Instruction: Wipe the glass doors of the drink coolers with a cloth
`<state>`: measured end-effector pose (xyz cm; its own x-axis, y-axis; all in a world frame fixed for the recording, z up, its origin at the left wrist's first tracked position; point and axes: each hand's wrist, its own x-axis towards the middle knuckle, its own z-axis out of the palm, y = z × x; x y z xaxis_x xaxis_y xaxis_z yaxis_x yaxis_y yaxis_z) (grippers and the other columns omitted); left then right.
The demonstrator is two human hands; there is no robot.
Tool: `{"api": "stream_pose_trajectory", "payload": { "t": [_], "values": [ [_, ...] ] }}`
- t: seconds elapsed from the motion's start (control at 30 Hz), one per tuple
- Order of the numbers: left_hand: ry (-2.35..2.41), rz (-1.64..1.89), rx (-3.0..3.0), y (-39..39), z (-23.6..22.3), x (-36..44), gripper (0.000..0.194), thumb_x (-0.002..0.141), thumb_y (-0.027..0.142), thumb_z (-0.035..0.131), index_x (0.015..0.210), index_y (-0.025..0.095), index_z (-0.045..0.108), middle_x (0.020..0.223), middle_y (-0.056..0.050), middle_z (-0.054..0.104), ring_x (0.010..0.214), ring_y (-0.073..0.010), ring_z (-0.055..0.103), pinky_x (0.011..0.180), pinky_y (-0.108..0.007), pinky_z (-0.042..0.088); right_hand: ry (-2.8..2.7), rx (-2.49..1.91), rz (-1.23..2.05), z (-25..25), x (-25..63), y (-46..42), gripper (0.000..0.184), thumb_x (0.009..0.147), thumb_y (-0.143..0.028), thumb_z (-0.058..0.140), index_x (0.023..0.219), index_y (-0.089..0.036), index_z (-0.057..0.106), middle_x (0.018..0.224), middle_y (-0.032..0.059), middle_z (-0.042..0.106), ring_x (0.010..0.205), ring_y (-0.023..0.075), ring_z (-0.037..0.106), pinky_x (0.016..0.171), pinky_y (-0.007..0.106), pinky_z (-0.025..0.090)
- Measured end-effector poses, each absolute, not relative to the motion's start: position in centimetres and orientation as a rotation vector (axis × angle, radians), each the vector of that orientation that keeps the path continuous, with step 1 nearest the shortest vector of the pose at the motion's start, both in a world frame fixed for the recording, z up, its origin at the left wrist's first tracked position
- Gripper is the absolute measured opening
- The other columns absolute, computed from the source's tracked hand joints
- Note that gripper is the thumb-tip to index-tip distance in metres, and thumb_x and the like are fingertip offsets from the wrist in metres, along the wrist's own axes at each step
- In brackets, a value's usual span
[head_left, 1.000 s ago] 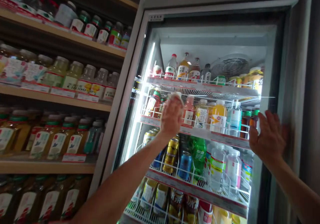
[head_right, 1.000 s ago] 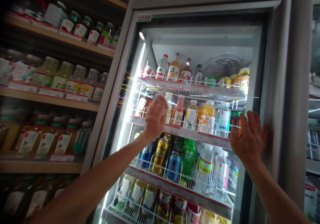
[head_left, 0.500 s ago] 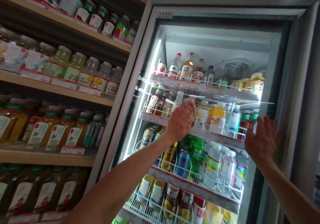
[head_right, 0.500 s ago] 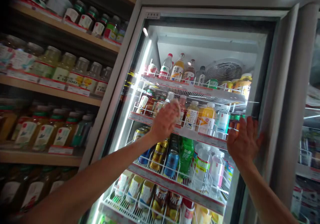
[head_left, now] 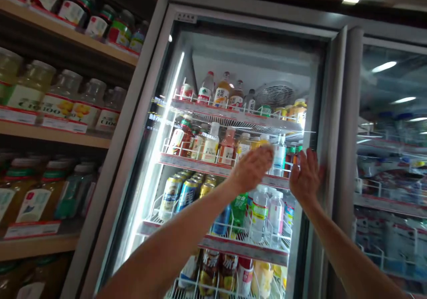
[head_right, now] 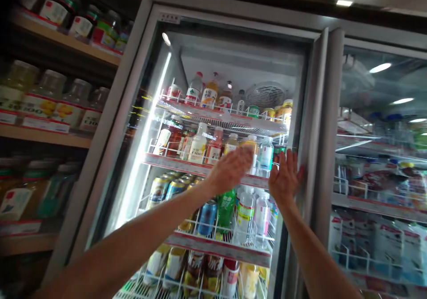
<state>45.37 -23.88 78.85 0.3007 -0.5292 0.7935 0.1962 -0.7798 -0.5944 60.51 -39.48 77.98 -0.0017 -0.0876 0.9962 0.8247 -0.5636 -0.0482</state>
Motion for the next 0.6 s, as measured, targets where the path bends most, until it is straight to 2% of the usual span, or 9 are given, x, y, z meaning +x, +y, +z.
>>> {"api": "stream_pose_trajectory", "payload": {
  "t": [0.07,0.13,0.23,0.3,0.37,0.5,0.57,0.6],
  "values": [
    [0.511,-1.321,-1.941,-25.4,78.1,46.6,0.043,0.088,0.021,0.036,0.131,0.021,0.043,0.141,-0.002,0.042,0.135,-0.0152,0.03,0.113,-0.034,0.025,-0.804,-1.554,-1.654,77.9,60.7,-39.6,0.05,0.091,-0.033,0.027,0.136,-0.015,0.038,0.144,0.0126,0.036,0.136,0.0236,0.027,0.108,0.052,0.024],
    [0.469,-1.357,-1.973,-24.4,79.7,45.7,0.043,0.088,0.023,0.036,0.13,0.02,0.044,0.14,-0.003,0.044,0.134,-0.0165,0.032,0.113,-0.036,0.025,-0.811,-1.539,-1.647,77.8,60.9,-39.7,0.05,0.091,-0.032,0.026,0.137,-0.015,0.037,0.143,0.0124,0.037,0.136,0.0228,0.027,0.108,0.051,0.024],
    [-0.031,-1.849,-2.014,-21.1,84.0,43.0,0.042,0.088,0.026,0.036,0.127,0.015,0.048,0.141,-0.01,0.041,0.136,-0.0234,0.028,0.113,-0.045,0.025,-0.802,-1.541,-1.639,77.7,60.8,-39.6,0.05,0.09,-0.031,0.027,0.137,-0.016,0.036,0.143,0.0121,0.037,0.136,0.023,0.027,0.109,0.051,0.023],
    [-0.281,-2.077,-1.975,-20.5,85.1,42.5,0.044,0.088,0.026,0.036,0.128,0.014,0.046,0.143,-0.012,0.037,0.137,-0.0263,0.025,0.112,-0.048,0.024,-0.801,-1.543,-1.635,77.7,60.7,-39.6,0.05,0.09,-0.03,0.027,0.138,-0.016,0.036,0.144,0.0116,0.036,0.136,0.0229,0.027,0.109,0.051,0.023],
    [-0.1,-1.927,-2.013,-21.8,83.4,43.4,0.047,0.087,0.023,0.036,0.133,0.016,0.041,0.144,-0.009,0.036,0.137,-0.0231,0.024,0.113,-0.044,0.024,-0.804,-1.546,-1.629,77.7,60.7,-39.6,0.05,0.09,-0.029,0.027,0.138,-0.017,0.035,0.144,0.0108,0.036,0.136,0.0226,0.026,0.109,0.052,0.022],
    [0.574,-1.203,-1.966,-24.0,78.3,44.9,0.049,0.087,0.019,0.035,0.136,0.023,0.035,0.143,0.0,0.039,0.135,-0.0121,0.028,0.113,-0.032,0.025,-0.801,-1.531,-1.634,77.7,61.0,-39.7,0.049,0.09,-0.029,0.03,0.137,-0.016,0.038,0.142,0.0113,0.039,0.135,0.0231,0.029,0.109,0.051,0.023],
    [0.556,-1.202,-1.957,-22.2,78.9,43.0,0.044,0.088,0.021,0.036,0.131,0.024,0.042,0.141,0.0,0.042,0.134,-0.0128,0.03,0.114,-0.033,0.025,-0.802,-1.515,-1.638,77.7,61.2,-39.7,0.049,0.089,-0.029,0.031,0.136,-0.016,0.039,0.142,0.0116,0.04,0.134,0.0238,0.03,0.108,0.051,0.024],
    [0.439,-1.337,-1.973,-20.6,80.1,41.5,0.041,0.088,0.022,0.037,0.127,0.024,0.046,0.14,0.0,0.043,0.134,-0.0142,0.032,0.114,-0.035,0.025,-0.802,-1.507,-1.639,77.8,61.2,-39.6,0.049,0.089,-0.029,0.032,0.136,-0.017,0.039,0.142,0.0115,0.04,0.134,0.0241,0.031,0.108,0.052,0.024]
  ]
}}
